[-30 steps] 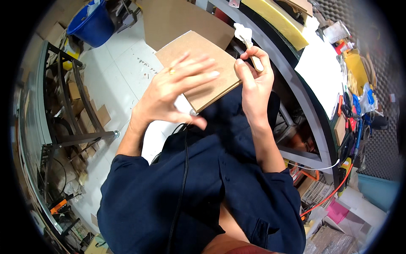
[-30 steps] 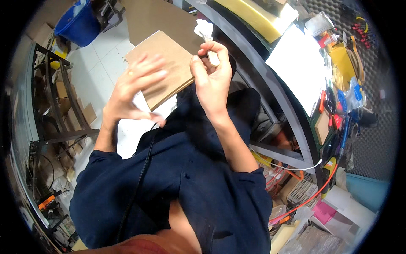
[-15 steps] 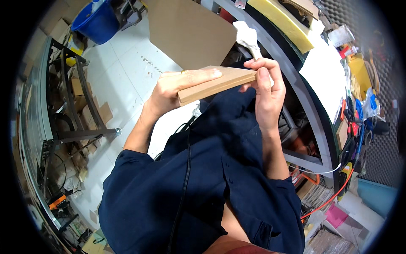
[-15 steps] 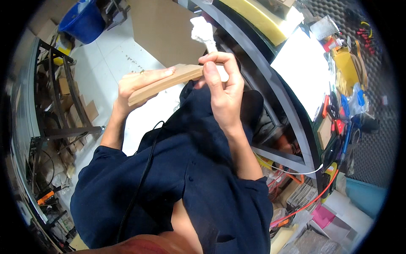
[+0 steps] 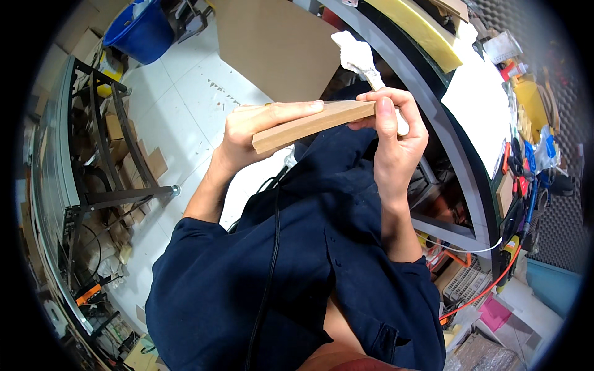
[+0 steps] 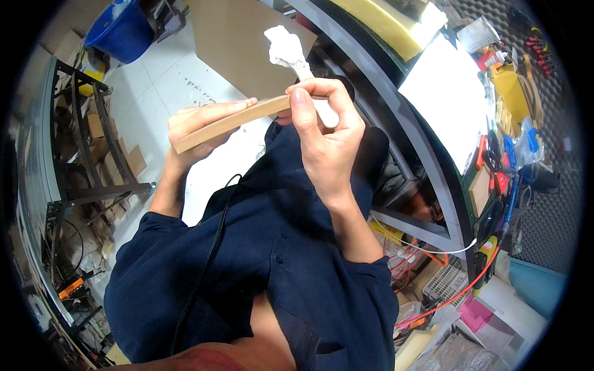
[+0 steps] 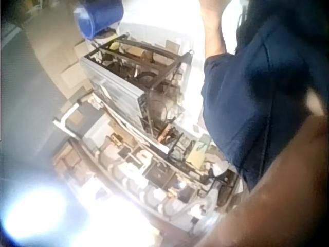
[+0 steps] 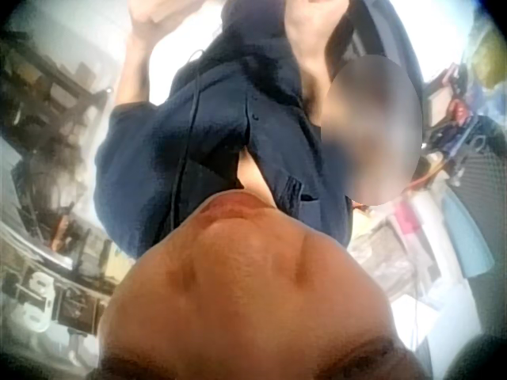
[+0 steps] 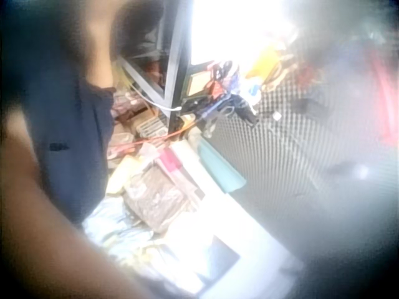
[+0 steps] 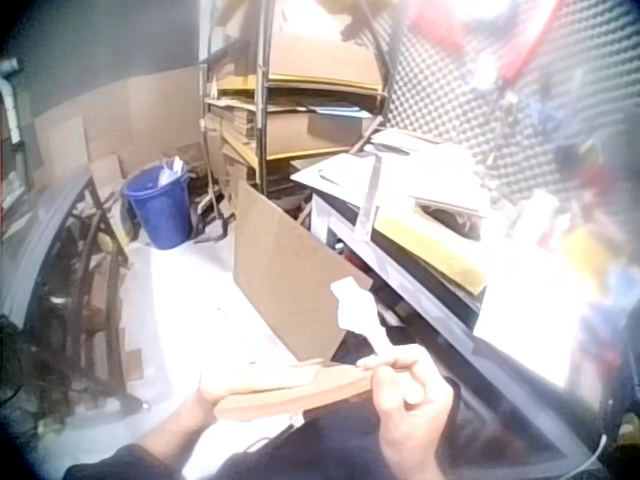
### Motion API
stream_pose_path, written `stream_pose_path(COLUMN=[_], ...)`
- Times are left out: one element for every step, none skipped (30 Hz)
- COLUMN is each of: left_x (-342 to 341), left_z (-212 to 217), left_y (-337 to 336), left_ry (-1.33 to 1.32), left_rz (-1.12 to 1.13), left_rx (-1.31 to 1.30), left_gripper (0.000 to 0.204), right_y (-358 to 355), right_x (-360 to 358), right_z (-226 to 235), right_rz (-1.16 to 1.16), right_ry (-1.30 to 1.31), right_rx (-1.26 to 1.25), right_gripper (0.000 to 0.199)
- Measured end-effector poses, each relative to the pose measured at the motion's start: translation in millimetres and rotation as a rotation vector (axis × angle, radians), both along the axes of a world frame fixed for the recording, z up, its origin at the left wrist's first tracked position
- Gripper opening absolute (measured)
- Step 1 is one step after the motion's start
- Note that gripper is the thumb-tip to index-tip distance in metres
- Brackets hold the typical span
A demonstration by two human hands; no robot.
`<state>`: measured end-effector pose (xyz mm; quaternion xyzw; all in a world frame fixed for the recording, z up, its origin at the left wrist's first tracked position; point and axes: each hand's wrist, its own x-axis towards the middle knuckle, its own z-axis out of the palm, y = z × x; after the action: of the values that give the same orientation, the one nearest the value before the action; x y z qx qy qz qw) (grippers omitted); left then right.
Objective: The person cuts rectangular cardboard pieces using a table saw and a metal ruler. They then apply white glue to the edges of the cut pieces with a brush and assemble them into a box-like structure. Finally, they use a staple gun to fasten the glued joints together.
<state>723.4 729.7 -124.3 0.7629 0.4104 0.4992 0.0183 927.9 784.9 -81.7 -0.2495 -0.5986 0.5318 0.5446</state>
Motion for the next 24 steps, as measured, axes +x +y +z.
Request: stream_pose_path(left_x=[0.6, 1.2, 1.3, 2.2, 2.7, 2.5, 2.4, 2.6, 2.4, 3.4, 3.8, 4.5, 5.1, 5.5, 5.3, 5.0, 3.7, 1.9, -0.1, -3.4, -6.0, -7.8, -9.4, -9.9], left_z=[1.2, 2.2, 3.2, 3.6, 4.0, 4.4, 4.4, 4.3, 3.9, 3.2, 2.5, 2.1, 1.7, 1.3, 1.2, 1.0, 0.9, 0.9, 0.6, 0.5, 0.1, -0.8, -1.6, -2.8], left_y=[-1.0, -1.8, -2.6, -2.8, -2.5, -2.1, -1.6, -0.7, -0.2, 0.9, 1.2, 1.3, 1.0, 0.9, 0.8, 1.0, 1.5, 2.2, 3.1, 4.7, 6.2, 6.5, 6.9, 7.5], left_ry=[0.003, 0.007, 0.011, 0.012, 0.015, 0.017, 0.011, 0.003, -0.007, -0.015, -0.014, -0.011, -0.009, -0.008, -0.009, -0.011, 0.001, 0.010, 0.025, 0.074, 0.081, 0.086, 0.081, 0.091], left_rz=[0.003, 0.007, 0.017, 0.009, 0.009, 0.008, -0.005, -0.020, -0.037, -0.047, -0.038, -0.036, -0.035, -0.032, -0.031, -0.027, -0.014, 0.002, 0.017, 0.036, 0.048, 0.062, 0.072, 0.086], left_rx=[-0.001, -0.003, -0.006, -0.003, 0.001, 0.006, -0.002, -0.010, -0.016, -0.001, -0.010, -0.012, -0.015, -0.028, -0.041, -0.057, -0.053, -0.053, -0.049, 0.009, 0.020, 0.027, 0.041, 0.026], left_gripper=[0.038, 0.038, 0.039, 0.039, 0.039, 0.040, 0.040, 0.040, 0.040, 0.041, 0.041, 0.042, 0.042, 0.043, 0.043, 0.044, 0.044, 0.045, 0.045, 0.037, 0.037, 0.037, 0.037, 0.037], right_y=[0.0, 0.4, 0.7, 1.5, 2.1, 3.3, 3.9, 3.9, 4.6, 3.6, 3.9, 4.2, 5.2, 6.4, 8.2, 10.8, 12.3, 14.2, 15.9, 15.4, 12.7, 3.0, -6.5, -15.9], right_x=[0.0, -0.2, -0.2, -0.2, -0.5, -0.2, -0.5, 0.8, -0.3, 1.3, 0.7, 0.7, 0.3, 0.4, 1.3, 2.1, 4.7, 7.9, 10.4, 20.4, 32.6, 39.7, 47.8, 54.8], right_z=[0.1, -0.1, 0.1, 0.4, 0.9, 1.7, 2.2, 3.2, 3.0, 3.5, 2.6, 2.0, 0.8, -0.5, -1.4, -2.7, -3.3, -4.2, -5.5, -3.8, -1.2, -3.5, -5.2, -7.1], right_rz=[-0.005, -0.012, -0.017, -0.020, -0.021, -0.009, -0.017, -0.027, -0.045, -0.113, -0.092, -0.084, -0.078, -0.070, -0.064, -0.059, -0.128, -0.196, -0.255, -0.314, -0.378, -0.415, -0.354, -0.344], right_ry=[0.001, 0.001, 0.000, -0.002, -0.001, 0.005, -0.032, -0.071, -0.119, -0.234, -0.202, -0.177, -0.152, -0.151, -0.150, -0.150, -0.182, -0.214, -0.257, -0.246, -0.329, -0.367, -0.328, -0.326], right_rx=[-0.006, -0.014, -0.016, -0.020, -0.022, -0.021, 0.005, 0.031, 0.034, -0.004, -0.002, -0.008, -0.016, -0.022, -0.027, -0.031, 0.026, 0.084, 0.145, 0.285, 0.469, 0.515, 0.447, 0.433], right_gripper=[0.019, 0.019, 0.019, 0.019, 0.020, 0.020, 0.022, 0.026, 0.029, 0.030, 0.030, 0.030, 0.029, 0.029, 0.028, 0.028, 0.028, 0.028, 0.028, 0.030, 0.030, 0.027, 0.026, 0.027])
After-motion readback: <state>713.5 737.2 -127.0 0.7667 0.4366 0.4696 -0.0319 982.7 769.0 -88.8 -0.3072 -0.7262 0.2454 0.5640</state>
